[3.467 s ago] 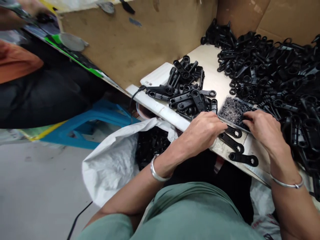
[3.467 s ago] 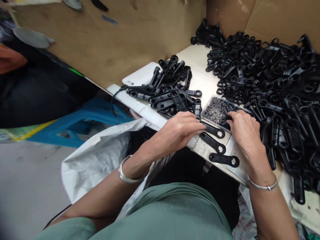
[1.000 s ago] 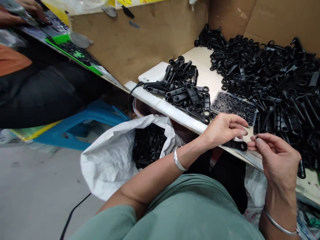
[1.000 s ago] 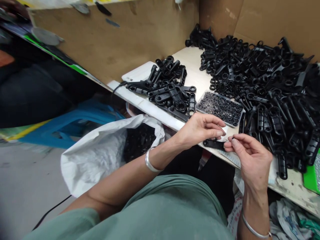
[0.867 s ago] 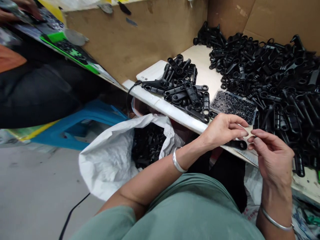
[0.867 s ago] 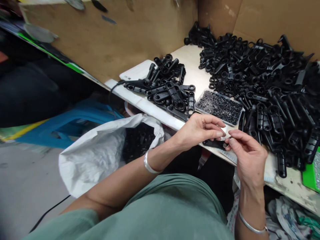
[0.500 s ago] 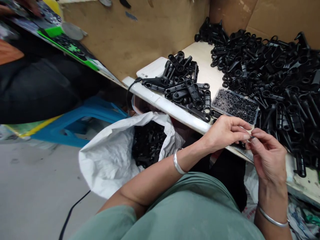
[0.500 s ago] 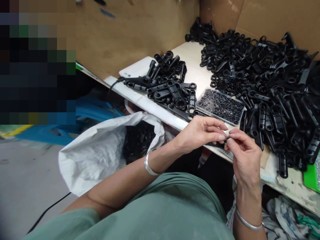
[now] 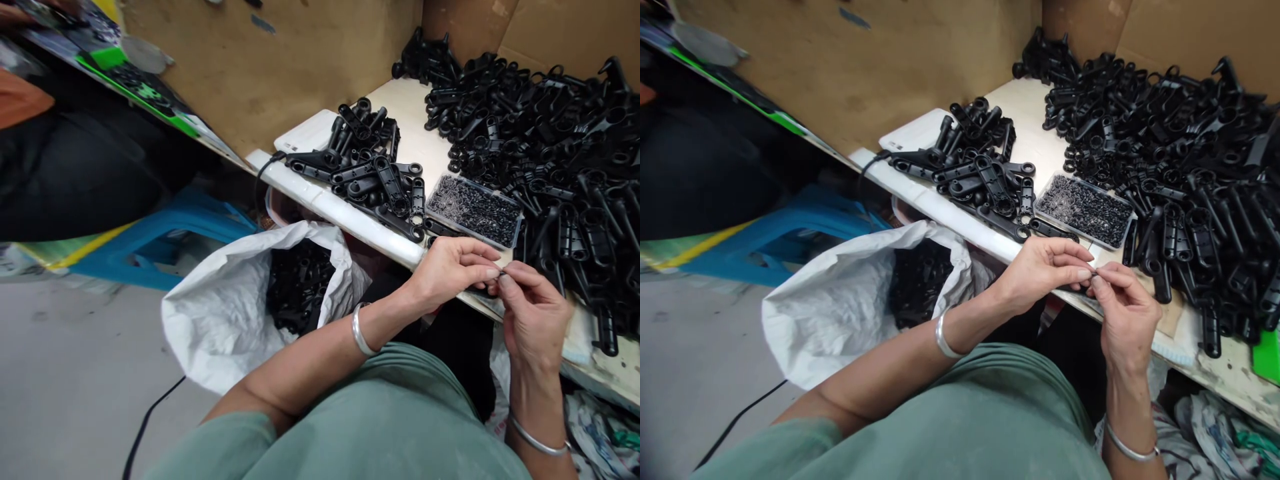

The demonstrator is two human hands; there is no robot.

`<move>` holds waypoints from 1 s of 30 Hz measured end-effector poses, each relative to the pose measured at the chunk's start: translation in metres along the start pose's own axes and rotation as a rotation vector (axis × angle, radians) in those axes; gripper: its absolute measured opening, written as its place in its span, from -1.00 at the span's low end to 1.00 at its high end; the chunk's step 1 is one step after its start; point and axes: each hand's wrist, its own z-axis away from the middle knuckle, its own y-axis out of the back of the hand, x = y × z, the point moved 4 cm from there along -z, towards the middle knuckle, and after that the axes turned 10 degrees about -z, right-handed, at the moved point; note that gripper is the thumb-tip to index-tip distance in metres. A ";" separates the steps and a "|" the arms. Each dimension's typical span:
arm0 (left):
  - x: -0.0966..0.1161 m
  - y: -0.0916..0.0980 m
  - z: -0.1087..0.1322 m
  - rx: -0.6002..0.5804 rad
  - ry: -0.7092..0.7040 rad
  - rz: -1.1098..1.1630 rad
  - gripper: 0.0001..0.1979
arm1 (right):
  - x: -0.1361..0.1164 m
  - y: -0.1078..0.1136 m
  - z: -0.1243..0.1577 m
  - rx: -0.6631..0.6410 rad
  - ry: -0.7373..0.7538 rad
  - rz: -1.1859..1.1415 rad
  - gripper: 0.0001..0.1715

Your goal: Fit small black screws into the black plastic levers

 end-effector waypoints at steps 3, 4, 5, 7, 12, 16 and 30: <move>0.000 0.001 0.001 0.032 -0.012 -0.022 -0.85 | -0.002 0.002 0.001 -0.020 0.048 0.117 -0.89; 0.000 0.001 0.001 0.040 -0.015 -0.040 -0.84 | -0.003 0.003 0.001 -0.030 0.047 0.142 -0.89; 0.000 0.001 0.002 0.048 -0.018 -0.062 -0.84 | -0.004 0.004 0.001 -0.036 0.046 0.166 -0.88; 0.002 0.001 0.002 0.056 -0.028 -0.112 -0.83 | -0.008 0.006 0.001 -0.037 0.064 0.235 -0.86; 0.004 0.000 0.003 0.076 -0.076 -0.249 -0.83 | -0.020 0.002 0.009 -0.054 0.230 0.578 -0.88; 0.007 0.000 0.005 0.117 -0.175 -0.455 -0.88 | -0.023 0.000 0.010 -0.090 0.302 0.710 -0.87; 0.024 0.000 0.022 -0.010 -0.573 -1.430 -0.88 | -0.023 0.026 -0.007 -0.056 0.107 0.668 -0.81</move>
